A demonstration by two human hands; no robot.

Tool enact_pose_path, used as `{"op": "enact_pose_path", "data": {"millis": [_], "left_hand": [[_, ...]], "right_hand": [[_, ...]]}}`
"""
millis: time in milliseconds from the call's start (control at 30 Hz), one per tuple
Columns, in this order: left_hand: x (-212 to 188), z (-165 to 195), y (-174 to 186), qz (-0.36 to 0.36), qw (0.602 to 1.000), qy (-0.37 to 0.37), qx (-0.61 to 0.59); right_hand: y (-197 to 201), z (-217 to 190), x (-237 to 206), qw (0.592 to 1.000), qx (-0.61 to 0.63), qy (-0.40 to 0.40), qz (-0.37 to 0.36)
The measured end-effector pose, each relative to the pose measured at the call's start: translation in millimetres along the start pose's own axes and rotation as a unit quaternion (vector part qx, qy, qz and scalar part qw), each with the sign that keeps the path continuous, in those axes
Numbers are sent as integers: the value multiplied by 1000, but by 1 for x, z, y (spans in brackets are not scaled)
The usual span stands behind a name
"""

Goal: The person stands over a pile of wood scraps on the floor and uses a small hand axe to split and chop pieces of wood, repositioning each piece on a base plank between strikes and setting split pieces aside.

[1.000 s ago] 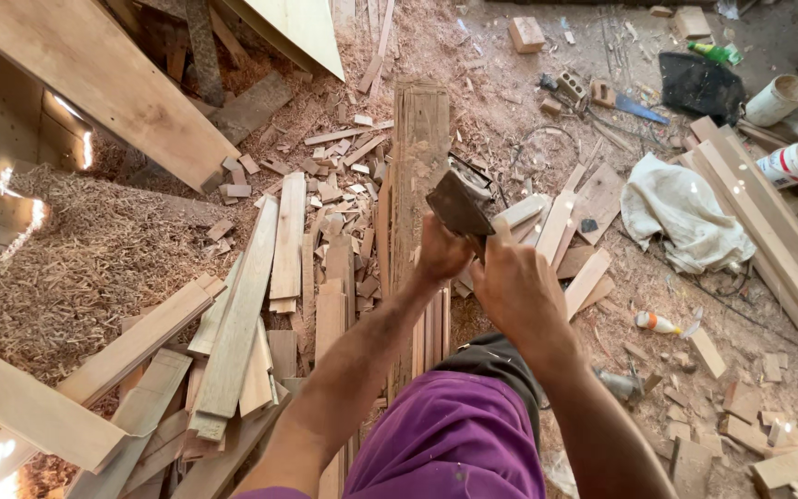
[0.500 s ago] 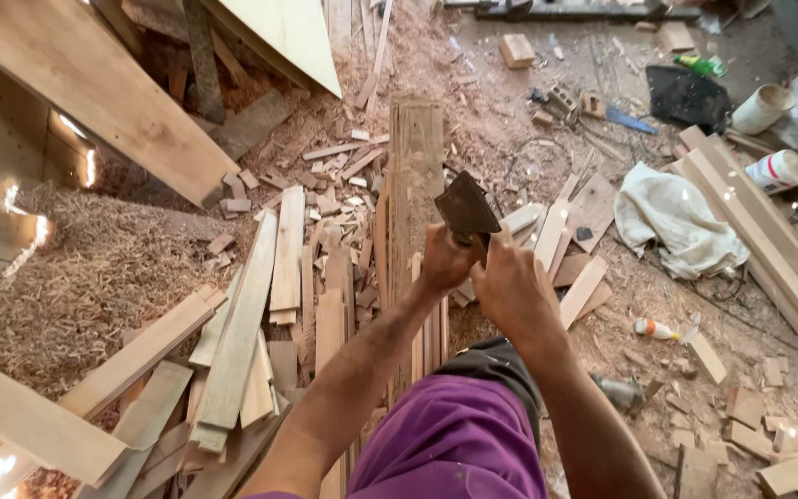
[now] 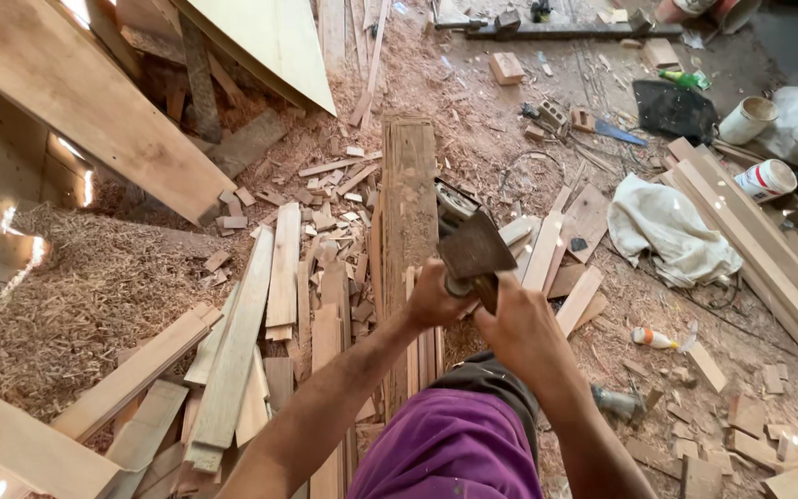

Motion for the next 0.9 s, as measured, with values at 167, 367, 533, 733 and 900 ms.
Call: {"op": "enact_pose_path", "data": {"millis": [167,367,533,733,900], "left_hand": [[21,-18,25,68,986,152,4],[25,-47,31,74,981,171,55],[4,-36,26,87,981,173,33],[7,-27,23,78,976,201,8],[9,-14,13,66,988,138,-17]], "right_hand": [[15,21,-17,997,42,-37,57],[32,10,-28,994,63,-42,77],[35,-3,-32,995,45,-58,66],[51,-32,-43,997,13,-25,71],[39,-39,-33,991,16,69,117]]}}
Point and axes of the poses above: each hand's wrist, its own x-axis towards the middle knuckle, its own y-axis out of the back of the hand, z = x × y, the point moved 4 cm from there along x, towards the middle knuckle, and after that the axes turned 6 degrees about x, right-handed, at the moved point
